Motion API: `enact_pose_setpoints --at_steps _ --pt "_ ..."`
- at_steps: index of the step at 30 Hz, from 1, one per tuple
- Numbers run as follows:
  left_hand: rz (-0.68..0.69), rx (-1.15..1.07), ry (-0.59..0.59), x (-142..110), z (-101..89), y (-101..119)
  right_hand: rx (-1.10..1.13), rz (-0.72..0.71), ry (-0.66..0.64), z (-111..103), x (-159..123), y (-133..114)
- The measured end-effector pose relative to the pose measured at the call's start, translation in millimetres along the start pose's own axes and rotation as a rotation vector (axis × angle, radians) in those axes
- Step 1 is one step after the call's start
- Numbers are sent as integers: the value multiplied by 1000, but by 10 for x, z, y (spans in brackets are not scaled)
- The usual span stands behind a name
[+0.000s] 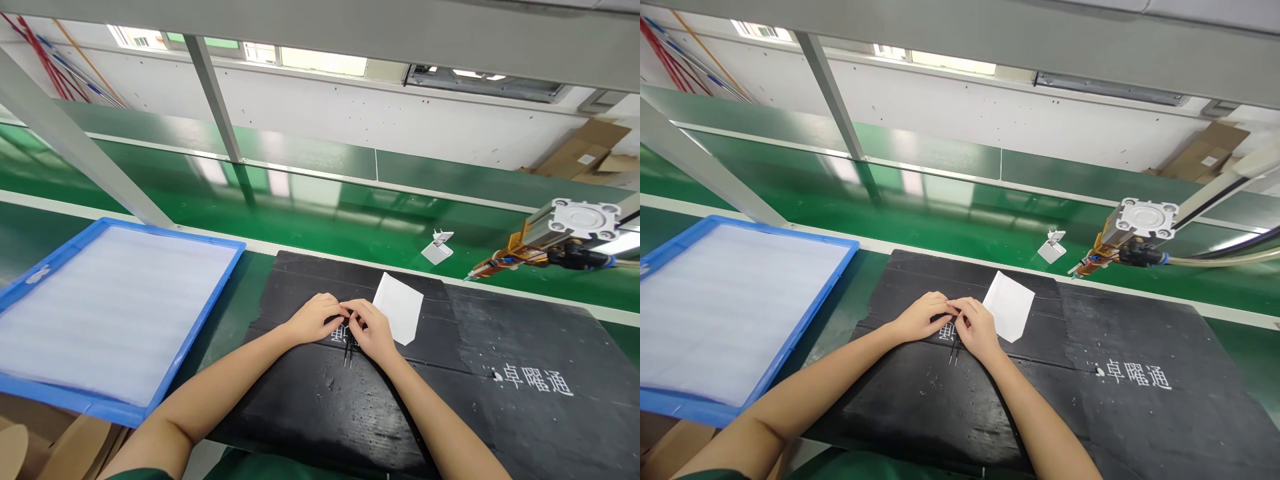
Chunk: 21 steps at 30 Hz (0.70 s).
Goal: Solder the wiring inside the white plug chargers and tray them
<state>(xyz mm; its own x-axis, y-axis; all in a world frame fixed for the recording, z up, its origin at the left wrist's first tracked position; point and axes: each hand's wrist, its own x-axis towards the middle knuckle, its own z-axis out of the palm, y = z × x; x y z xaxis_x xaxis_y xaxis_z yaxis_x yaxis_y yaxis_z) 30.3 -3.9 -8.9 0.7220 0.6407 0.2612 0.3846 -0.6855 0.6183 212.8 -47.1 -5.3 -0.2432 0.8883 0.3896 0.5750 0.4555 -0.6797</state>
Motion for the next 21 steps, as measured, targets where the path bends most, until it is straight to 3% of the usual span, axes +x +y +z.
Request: enact_pose_setpoints --at_steps 12,18,21 --pt "-16 -21 -1 12 16 -34 8 31 18 -28 14 -18" --pt "-13 -44 7 23 31 -48 35 153 184 -302 62 -69" --pt "-14 -46 6 37 41 -54 -50 232 275 -476 203 43"
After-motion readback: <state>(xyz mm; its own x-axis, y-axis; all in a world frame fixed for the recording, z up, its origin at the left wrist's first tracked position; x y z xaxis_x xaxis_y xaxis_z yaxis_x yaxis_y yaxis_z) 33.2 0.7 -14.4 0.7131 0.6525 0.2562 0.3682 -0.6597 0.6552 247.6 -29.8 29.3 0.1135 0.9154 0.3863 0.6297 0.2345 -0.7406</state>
